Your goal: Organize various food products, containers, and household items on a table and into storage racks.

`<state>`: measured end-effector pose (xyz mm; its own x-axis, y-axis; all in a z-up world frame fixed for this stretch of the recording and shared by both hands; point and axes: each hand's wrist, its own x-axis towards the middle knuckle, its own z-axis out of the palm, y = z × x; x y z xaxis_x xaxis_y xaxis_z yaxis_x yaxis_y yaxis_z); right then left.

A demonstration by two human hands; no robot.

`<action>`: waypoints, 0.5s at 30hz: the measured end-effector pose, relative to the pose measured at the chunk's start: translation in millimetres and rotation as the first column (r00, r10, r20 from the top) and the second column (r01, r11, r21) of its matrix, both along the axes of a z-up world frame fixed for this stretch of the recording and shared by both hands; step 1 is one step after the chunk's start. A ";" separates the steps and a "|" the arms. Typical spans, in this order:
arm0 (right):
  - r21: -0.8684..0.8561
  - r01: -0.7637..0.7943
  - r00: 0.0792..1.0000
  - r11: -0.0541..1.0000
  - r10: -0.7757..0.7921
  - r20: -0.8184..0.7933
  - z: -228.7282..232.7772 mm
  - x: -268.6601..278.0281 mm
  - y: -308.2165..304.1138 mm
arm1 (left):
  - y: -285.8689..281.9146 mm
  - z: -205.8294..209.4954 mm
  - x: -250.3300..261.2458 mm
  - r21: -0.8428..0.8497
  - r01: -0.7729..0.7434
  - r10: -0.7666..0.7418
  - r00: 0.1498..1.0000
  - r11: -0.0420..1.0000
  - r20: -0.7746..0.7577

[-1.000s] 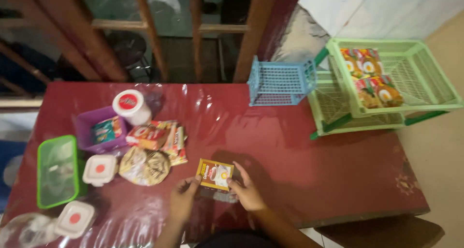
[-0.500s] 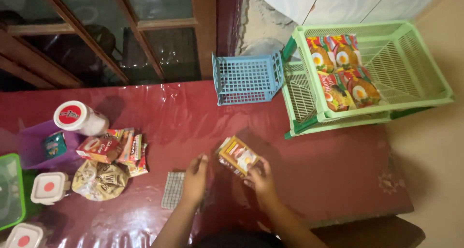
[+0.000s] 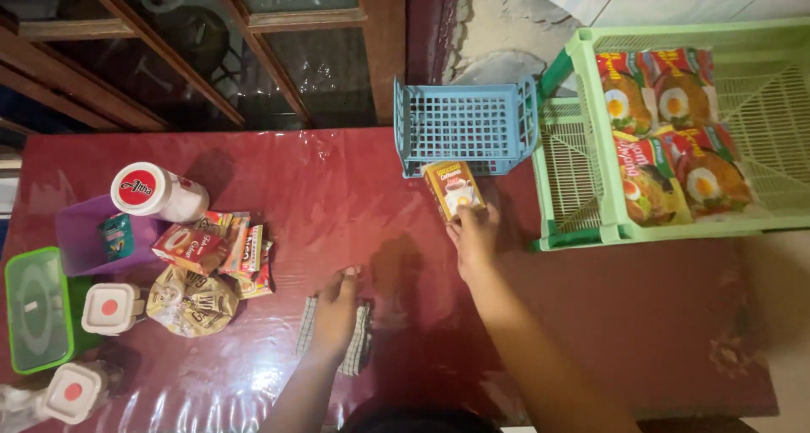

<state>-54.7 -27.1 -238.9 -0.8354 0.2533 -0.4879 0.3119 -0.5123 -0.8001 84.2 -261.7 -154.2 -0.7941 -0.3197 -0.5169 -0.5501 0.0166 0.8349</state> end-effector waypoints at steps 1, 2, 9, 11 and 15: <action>-0.001 -0.003 1.000 1.000 0.003 0.004 2.1 -8.1 -5.9 | -0.9 2.8 -1.1 -0.001 -0.003 0.003 1.000 1.000 0.004; 0.015 0.047 0.996 0.999 -0.048 0.070 4.2 -16.0 -12.0 | -2.0 5.6 -2.1 -0.010 0.008 -0.008 1.000 1.000 -0.002; 0.204 0.157 0.988 0.966 -0.152 -0.039 -34.4 -67.7 -53.4 | -16.6 -37.0 4.6 0.093 -0.051 0.044 0.996 0.994 0.075; 0.226 0.111 0.993 0.968 -0.102 -0.051 -25.7 -74.2 -56.9 | -15.6 -23.2 4.2 0.098 -0.057 0.046 0.993 0.994 0.106; 0.374 0.062 0.998 0.925 -0.054 -0.031 -40.2 -85.9 -63.7 | -16.9 -5.6 -2.9 0.056 -0.016 0.008 0.990 0.998 0.137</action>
